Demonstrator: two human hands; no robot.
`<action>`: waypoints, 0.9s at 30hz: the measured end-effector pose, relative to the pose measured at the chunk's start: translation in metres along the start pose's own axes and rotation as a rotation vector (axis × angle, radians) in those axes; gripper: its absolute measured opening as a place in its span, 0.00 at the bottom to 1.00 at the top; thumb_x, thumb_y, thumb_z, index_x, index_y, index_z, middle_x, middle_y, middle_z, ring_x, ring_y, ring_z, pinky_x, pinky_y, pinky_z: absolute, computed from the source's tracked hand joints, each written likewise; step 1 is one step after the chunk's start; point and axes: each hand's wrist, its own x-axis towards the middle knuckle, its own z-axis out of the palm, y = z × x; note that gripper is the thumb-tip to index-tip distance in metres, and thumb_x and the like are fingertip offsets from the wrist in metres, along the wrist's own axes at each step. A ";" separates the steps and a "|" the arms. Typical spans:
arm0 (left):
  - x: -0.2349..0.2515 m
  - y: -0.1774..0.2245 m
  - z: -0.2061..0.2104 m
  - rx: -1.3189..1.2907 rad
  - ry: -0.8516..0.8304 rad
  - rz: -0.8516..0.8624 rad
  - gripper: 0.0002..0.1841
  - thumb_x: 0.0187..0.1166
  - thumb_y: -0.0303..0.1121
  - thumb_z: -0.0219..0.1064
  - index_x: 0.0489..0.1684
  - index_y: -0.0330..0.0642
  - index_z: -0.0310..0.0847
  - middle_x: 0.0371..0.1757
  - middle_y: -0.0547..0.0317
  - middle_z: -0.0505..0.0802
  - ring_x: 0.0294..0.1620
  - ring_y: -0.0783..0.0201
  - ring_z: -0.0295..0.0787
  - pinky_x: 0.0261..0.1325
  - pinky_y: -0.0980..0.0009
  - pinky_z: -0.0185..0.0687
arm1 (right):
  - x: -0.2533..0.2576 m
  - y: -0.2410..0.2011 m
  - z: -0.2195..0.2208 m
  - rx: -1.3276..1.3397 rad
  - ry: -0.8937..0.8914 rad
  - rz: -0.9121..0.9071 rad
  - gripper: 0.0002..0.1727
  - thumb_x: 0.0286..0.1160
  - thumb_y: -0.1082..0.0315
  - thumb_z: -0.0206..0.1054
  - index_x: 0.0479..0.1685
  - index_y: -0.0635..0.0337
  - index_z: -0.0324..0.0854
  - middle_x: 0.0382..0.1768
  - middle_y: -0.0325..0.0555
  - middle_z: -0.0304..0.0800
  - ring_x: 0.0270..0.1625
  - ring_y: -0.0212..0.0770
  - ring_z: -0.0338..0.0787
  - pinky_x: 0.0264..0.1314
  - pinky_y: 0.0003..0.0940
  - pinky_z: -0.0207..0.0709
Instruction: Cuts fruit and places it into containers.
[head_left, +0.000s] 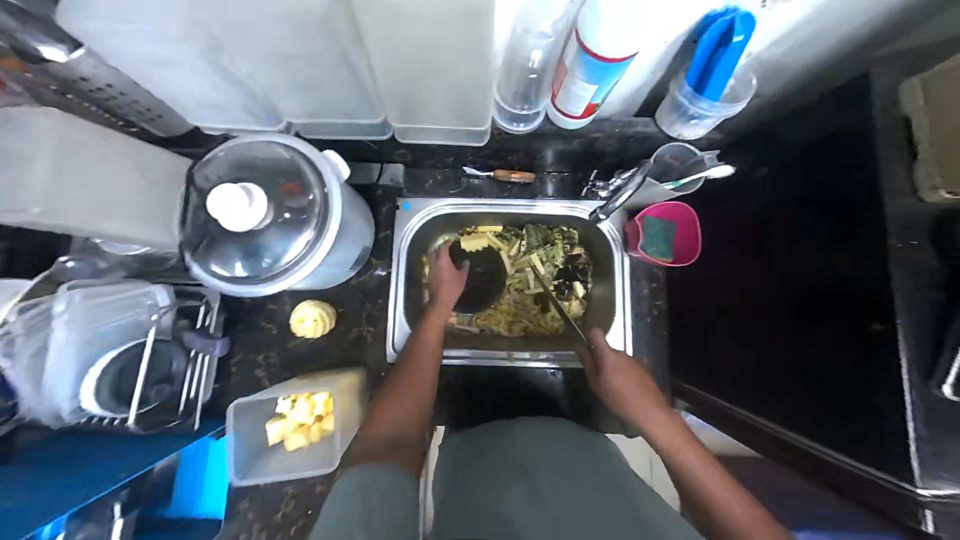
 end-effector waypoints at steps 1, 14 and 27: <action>0.023 -0.004 0.011 0.070 -0.038 0.055 0.34 0.78 0.39 0.74 0.85 0.48 0.69 0.79 0.37 0.77 0.66 0.39 0.87 0.65 0.41 0.86 | 0.000 0.001 0.001 0.003 -0.008 0.004 0.23 0.93 0.48 0.48 0.77 0.49 0.66 0.41 0.56 0.91 0.47 0.61 0.94 0.50 0.62 0.85; 0.022 -0.001 0.024 0.108 0.003 0.122 0.21 0.68 0.32 0.79 0.60 0.42 0.85 0.57 0.42 0.91 0.58 0.45 0.90 0.61 0.44 0.87 | 0.063 -0.029 0.008 0.089 -0.115 -0.049 0.29 0.94 0.46 0.43 0.91 0.39 0.61 0.50 0.58 0.93 0.53 0.63 0.93 0.57 0.65 0.83; 0.016 0.011 0.024 0.177 0.004 -0.003 0.27 0.71 0.32 0.76 0.72 0.37 0.82 0.65 0.43 0.90 0.55 0.51 0.94 0.63 0.50 0.90 | 0.108 -0.061 0.014 -0.003 -0.139 -0.185 0.28 0.94 0.53 0.43 0.91 0.35 0.60 0.55 0.57 0.93 0.58 0.62 0.93 0.60 0.64 0.82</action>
